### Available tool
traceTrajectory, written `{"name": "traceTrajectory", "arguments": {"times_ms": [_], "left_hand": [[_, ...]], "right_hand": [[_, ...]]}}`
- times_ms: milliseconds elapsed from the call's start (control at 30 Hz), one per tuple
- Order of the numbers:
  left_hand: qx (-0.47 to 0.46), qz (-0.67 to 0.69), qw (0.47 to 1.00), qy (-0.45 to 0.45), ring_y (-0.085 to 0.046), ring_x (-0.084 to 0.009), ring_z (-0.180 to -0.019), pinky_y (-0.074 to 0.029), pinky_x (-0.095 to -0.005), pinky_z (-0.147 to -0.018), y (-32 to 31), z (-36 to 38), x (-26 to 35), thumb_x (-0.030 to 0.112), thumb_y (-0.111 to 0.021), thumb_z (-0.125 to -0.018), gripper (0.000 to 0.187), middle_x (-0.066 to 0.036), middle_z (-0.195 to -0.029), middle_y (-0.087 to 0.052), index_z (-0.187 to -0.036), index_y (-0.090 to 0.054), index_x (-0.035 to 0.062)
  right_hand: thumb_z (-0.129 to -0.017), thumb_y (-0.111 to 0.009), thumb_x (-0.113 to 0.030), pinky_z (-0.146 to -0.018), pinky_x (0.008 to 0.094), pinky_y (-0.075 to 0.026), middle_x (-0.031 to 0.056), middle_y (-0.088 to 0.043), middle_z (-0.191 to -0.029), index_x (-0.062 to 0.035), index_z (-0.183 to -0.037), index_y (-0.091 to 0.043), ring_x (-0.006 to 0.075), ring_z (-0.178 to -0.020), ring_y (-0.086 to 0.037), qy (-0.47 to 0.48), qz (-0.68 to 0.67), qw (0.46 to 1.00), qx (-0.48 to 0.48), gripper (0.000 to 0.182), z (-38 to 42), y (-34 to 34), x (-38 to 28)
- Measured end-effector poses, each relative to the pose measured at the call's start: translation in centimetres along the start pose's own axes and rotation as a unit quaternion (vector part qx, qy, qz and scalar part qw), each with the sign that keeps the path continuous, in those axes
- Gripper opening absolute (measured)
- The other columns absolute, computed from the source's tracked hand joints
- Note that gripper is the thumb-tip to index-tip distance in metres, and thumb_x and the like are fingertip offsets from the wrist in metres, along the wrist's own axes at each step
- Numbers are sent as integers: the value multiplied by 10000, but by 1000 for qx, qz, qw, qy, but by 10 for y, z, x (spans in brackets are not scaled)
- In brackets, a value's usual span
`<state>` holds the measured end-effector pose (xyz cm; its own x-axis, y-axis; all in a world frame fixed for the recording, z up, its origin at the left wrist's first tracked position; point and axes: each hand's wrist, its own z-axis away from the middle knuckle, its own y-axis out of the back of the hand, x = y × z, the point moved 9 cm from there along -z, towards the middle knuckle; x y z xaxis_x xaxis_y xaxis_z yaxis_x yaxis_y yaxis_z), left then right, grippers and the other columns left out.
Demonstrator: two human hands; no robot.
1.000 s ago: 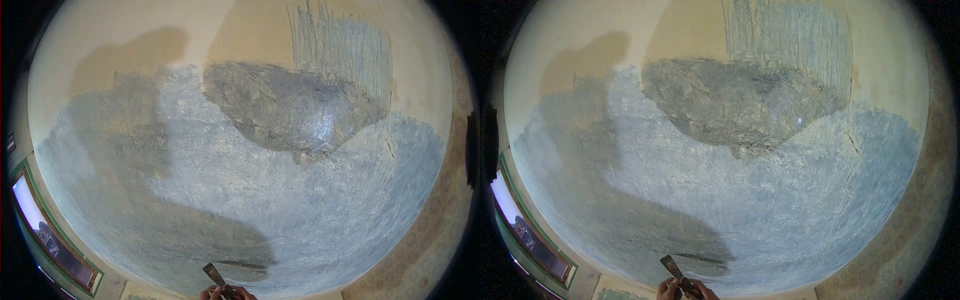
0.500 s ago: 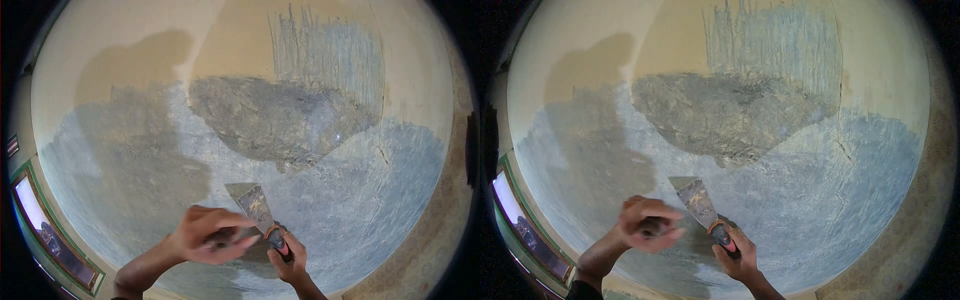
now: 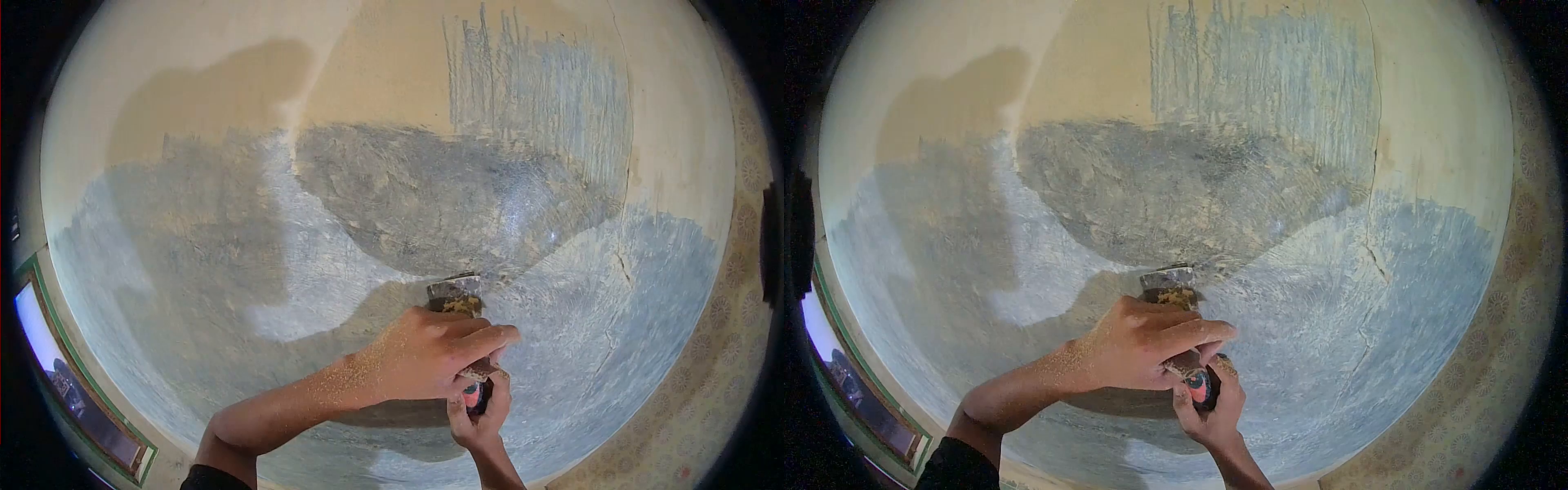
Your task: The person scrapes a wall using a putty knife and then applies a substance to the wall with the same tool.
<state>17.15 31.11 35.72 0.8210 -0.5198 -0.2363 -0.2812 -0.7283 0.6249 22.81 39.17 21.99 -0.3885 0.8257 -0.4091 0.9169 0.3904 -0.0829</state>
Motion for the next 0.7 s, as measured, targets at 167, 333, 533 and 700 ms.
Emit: {"name": "traceTrajectory", "arguments": {"times_ms": [167,333,533,700], "left_hand": [[24,41,998,46,-654,-109,-615,-522,-258,-521,-2,25,6,62,-763,-757,448,36,-741,-660,-1181,-642,142],[66,114,974,182,-645,-137,-547,-505,-255,-498,4,152,14,23,-789,-750,462,-41,-740,-690,-1187,-652,89],[118,116,791,589,-664,-102,-566,-509,-242,-528,-17,442,66,157,-771,-841,262,-48,-696,-696,-1068,-676,67],[237,137,587,762,-568,-67,-598,-446,-223,-545,-17,598,171,138,-662,-926,271,-25,-677,-618,-1149,-622,-12]], "right_hand": [[-816,-735,-227,-858,401,-487,199,-638,-1057,47,-1259,-507,311,-945,-636,-51,8,998,-39,568,22,1,13],[-829,-703,-166,-842,359,-491,186,-657,-1060,51,-1203,-541,258,-931,-640,-21,-61,997,-46,462,69,-25,7],[-891,-653,-191,-649,280,-430,102,-636,-912,38,-1035,-618,163,-712,-536,61,67,994,-66,273,117,-64,26],[-977,-611,-176,-448,226,-280,23,-553,-784,42,-1153,-560,40,-538,-384,20,73,997,-25,285,131,-48,50]]}}
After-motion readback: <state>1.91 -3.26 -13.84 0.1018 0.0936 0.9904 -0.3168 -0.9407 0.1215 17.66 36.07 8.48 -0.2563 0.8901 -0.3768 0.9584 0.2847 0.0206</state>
